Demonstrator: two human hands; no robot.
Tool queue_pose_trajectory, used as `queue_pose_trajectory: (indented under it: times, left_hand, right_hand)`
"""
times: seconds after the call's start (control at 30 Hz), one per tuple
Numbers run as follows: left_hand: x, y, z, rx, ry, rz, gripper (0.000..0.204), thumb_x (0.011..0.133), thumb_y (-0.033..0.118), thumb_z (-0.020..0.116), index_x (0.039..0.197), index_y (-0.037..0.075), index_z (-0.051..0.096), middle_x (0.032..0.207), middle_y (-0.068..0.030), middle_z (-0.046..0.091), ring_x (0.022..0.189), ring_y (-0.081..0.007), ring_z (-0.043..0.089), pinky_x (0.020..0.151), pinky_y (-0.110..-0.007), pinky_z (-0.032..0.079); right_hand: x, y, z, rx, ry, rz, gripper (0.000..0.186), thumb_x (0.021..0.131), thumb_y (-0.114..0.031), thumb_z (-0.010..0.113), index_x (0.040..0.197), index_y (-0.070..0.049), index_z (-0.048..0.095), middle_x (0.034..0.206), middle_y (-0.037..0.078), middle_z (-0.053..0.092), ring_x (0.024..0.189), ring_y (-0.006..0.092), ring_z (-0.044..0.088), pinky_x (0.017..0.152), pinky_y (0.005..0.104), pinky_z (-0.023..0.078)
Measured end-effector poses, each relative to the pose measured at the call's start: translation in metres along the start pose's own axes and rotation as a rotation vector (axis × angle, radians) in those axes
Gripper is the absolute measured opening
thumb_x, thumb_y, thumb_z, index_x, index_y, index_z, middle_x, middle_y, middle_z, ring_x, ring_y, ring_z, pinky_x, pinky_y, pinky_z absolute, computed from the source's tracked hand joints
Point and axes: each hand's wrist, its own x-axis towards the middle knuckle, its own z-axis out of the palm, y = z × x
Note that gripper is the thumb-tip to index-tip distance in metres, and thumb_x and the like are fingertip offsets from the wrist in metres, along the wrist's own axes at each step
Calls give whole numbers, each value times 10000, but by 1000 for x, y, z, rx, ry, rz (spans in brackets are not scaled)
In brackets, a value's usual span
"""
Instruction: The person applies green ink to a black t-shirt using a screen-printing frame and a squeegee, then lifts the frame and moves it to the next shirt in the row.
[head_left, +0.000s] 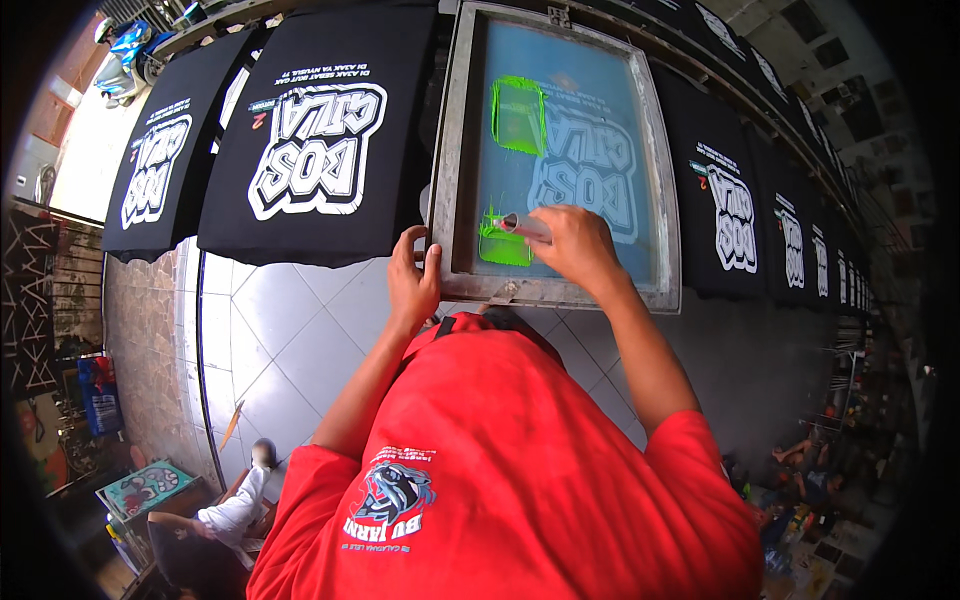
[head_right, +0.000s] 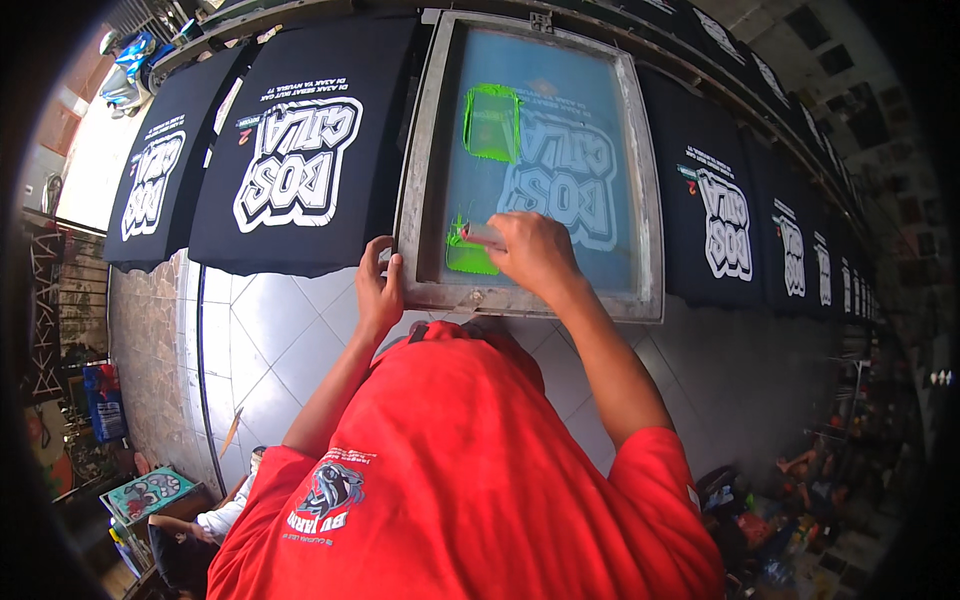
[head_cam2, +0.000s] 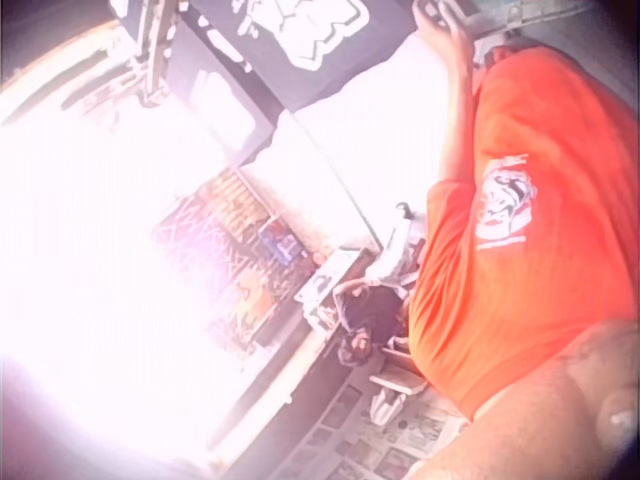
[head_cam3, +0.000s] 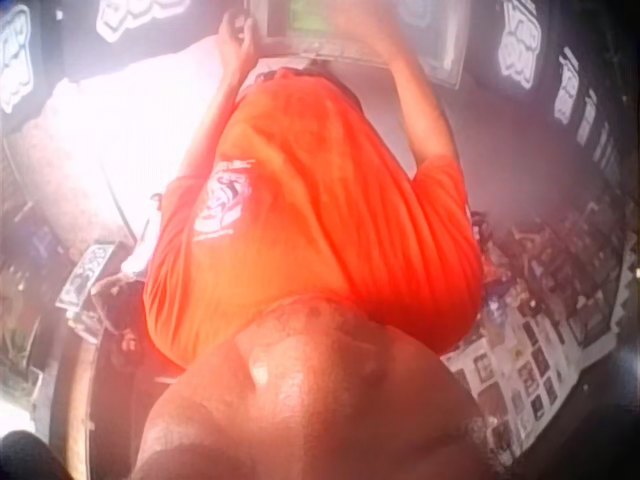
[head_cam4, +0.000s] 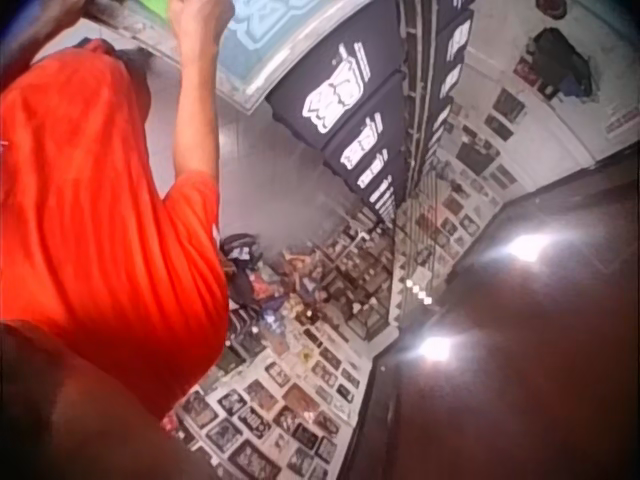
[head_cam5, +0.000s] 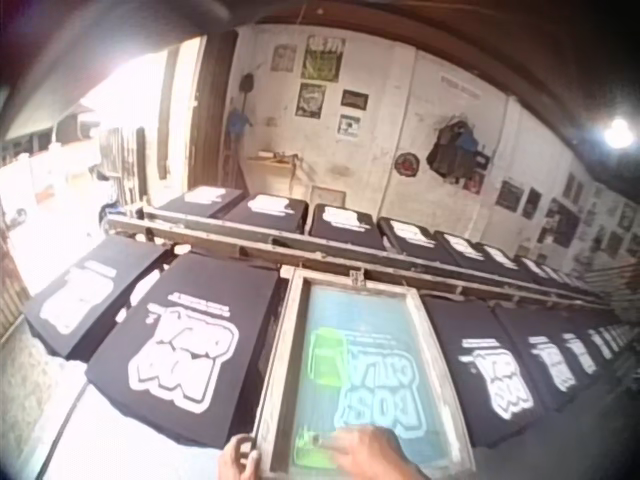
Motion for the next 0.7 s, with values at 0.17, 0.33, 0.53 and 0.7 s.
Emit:
queue_pose_trajectory:
  times: [0.17,0.33,0.53,0.7]
  left_hand:
    - [-1,1,0,-15,-15,-23,297,894,193,554,1121,6,513,1073,-148,582,778,-258,614,684,-343,478]
    - [0,-3,1,-26,-23,9,298,896,195,549,1122,4,516,1081,-156,580,812,-275,610,709,-346,482]
    - [1,-8,2,-48,-52,-72,317,898,205,551,1139,2,516,1102,-160,575,834,-276,605,725,-341,483]
    - [2,-6,5,7,-50,-127,342,915,222,541,1190,24,496,918,-208,643,789,-308,634,680,-376,487]
  right_hand:
    - [2,5,7,-11,145,-39,259,694,-143,711,930,-59,646,858,112,654,818,301,623,705,393,502]
    - [-24,-6,41,-37,188,-130,275,670,-80,689,934,-60,613,878,71,630,858,258,592,697,386,506]
    - [-37,-16,13,-31,-36,-93,258,669,-155,713,898,-58,645,836,85,647,811,269,619,687,392,514]
    - [-2,4,-30,263,-13,98,314,675,-216,730,915,-26,662,791,136,665,733,321,644,668,387,506]
